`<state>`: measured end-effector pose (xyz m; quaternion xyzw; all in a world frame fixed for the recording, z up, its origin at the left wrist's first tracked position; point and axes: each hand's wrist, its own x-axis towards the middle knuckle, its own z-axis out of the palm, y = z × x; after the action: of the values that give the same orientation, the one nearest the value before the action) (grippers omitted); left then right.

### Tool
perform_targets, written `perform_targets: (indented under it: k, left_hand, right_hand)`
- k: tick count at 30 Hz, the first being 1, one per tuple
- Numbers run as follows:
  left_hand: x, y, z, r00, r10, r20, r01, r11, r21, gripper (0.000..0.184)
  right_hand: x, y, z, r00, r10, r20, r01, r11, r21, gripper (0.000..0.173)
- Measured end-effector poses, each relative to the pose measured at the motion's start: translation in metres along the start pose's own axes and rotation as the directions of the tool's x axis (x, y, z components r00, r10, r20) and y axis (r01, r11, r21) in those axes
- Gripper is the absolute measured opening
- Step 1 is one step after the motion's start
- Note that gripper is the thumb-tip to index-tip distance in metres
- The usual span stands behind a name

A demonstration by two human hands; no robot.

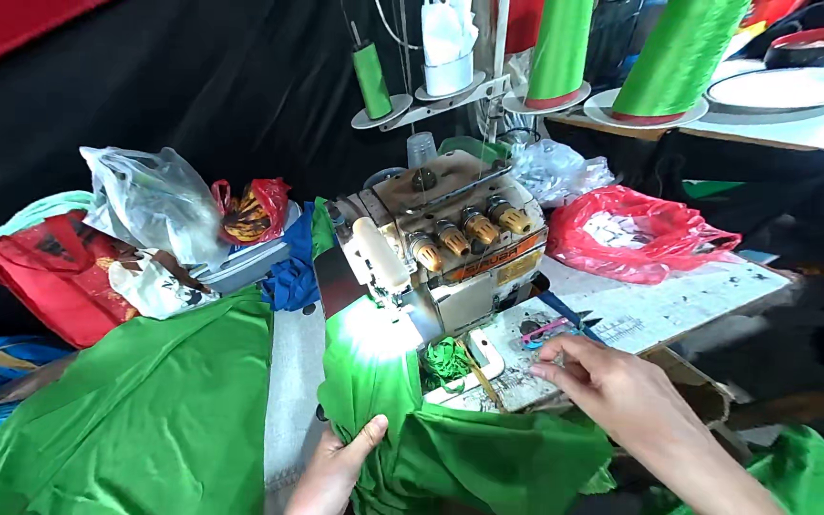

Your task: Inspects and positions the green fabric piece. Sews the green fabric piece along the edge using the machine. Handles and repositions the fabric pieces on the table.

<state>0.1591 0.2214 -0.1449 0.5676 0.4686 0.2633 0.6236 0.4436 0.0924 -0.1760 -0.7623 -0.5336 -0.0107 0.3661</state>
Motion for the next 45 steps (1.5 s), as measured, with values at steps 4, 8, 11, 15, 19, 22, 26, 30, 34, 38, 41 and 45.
perform_targets:
  k: [4, 8, 11, 15, 19, 22, 26, 30, 34, 38, 41, 45]
  left_hand:
    - [-0.003, 0.006, 0.012, 0.999, -0.035, 0.021, 0.037, 0.997, -0.064, 0.040]
    - [-0.005, 0.014, 0.021, 0.999, -0.053, 0.006, 0.054, 0.992, -0.112, 0.052]
    - [-0.001, 0.014, 0.026, 0.999, -0.039, -0.023, 0.038, 0.997, -0.062, 0.051]
    - [0.007, 0.011, 0.026, 0.998, 0.051, -0.040, -0.052, 0.998, -0.027, 0.039]
    - [0.007, 0.014, 0.029, 0.998, 0.043, -0.053, -0.044, 0.998, -0.034, 0.043]
    - [0.005, 0.020, 0.032, 0.996, -0.015, -0.085, 0.011, 0.999, -0.047, 0.058]
    - [0.005, 0.022, 0.031, 0.996, -0.014, -0.083, 0.008, 0.997, -0.077, 0.056]
    - [0.004, 0.023, 0.034, 0.997, -0.014, -0.075, 0.007, 0.996, -0.093, 0.050]
    - [0.002, 0.022, 0.034, 0.997, 0.015, -0.073, -0.019, 0.998, -0.051, 0.049]
    - [0.001, 0.022, 0.036, 0.995, 0.061, -0.081, -0.066, 0.996, -0.062, 0.049]
    - [0.002, 0.020, 0.035, 0.993, 0.093, -0.067, -0.096, 0.994, -0.044, 0.048]
    - [0.001, 0.022, 0.035, 0.991, 0.122, -0.057, -0.125, 0.991, -0.048, 0.040]
  right_hand:
    - [-0.015, -0.051, 0.019, 0.985, -0.128, 0.119, 0.083, 0.943, 0.322, 0.031]
    - [-0.026, -0.080, 0.058, 0.975, -0.212, 0.060, 0.174, 0.909, 0.378, 0.051]
    - [-0.026, -0.078, 0.078, 0.977, -0.210, -0.032, 0.207, 0.907, 0.366, 0.036]
    - [-0.029, -0.081, 0.062, 0.972, -0.235, 0.018, 0.192, 0.834, 0.517, 0.022]
    - [-0.032, -0.088, 0.042, 0.968, -0.179, 0.177, 0.003, 0.711, 0.703, 0.021]
    - [-0.031, -0.085, 0.038, 0.906, -0.118, 0.405, -0.237, 0.651, 0.721, 0.026]
    - [-0.028, -0.080, 0.040, 0.900, -0.095, 0.426, -0.275, 0.633, 0.724, 0.032]
    - [-0.027, -0.083, 0.049, 0.946, -0.117, 0.301, -0.119, 0.742, 0.660, 0.039]
    - [-0.025, -0.081, 0.061, 0.988, -0.154, 0.001, 0.138, 0.889, 0.437, 0.025]
    - [-0.025, -0.079, 0.064, 0.983, -0.168, -0.076, 0.185, 0.901, 0.393, 0.029]
    - [-0.025, -0.080, 0.058, 0.985, -0.172, -0.011, 0.158, 0.877, 0.454, 0.027]
    - [-0.022, -0.083, 0.051, 0.975, -0.128, 0.183, -0.019, 0.770, 0.638, 0.019]
